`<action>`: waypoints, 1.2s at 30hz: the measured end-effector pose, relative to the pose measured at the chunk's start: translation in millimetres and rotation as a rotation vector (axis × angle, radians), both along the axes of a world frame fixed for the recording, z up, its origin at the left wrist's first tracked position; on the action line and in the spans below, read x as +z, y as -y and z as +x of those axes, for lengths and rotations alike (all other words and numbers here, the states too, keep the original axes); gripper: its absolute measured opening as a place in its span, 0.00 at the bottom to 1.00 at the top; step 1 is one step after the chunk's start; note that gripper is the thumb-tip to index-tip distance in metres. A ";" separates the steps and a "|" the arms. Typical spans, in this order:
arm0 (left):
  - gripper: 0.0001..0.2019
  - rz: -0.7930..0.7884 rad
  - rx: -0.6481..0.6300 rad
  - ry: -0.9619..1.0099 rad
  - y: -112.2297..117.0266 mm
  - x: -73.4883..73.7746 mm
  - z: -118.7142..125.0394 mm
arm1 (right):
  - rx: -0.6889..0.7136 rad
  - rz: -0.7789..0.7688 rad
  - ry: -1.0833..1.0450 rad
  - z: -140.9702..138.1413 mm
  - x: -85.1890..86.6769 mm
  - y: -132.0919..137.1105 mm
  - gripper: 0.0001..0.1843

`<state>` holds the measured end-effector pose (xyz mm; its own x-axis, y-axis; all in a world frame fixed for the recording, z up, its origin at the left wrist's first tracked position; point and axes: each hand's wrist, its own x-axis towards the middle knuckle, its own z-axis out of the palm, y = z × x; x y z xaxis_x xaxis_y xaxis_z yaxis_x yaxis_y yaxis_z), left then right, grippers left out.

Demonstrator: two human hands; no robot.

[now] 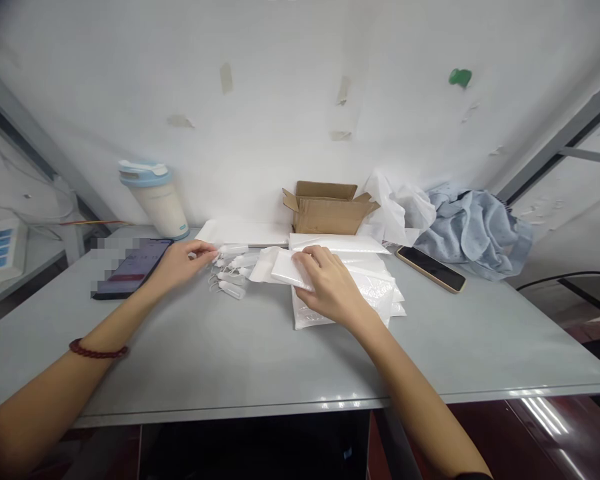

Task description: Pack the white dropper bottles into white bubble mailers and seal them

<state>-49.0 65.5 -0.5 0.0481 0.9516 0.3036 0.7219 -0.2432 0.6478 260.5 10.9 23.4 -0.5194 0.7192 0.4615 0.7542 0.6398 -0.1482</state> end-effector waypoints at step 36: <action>0.13 -0.076 0.286 -0.082 7.9 8.1 4.7 | -0.002 -0.096 -0.099 -16.5 -7.1 10.8 0.23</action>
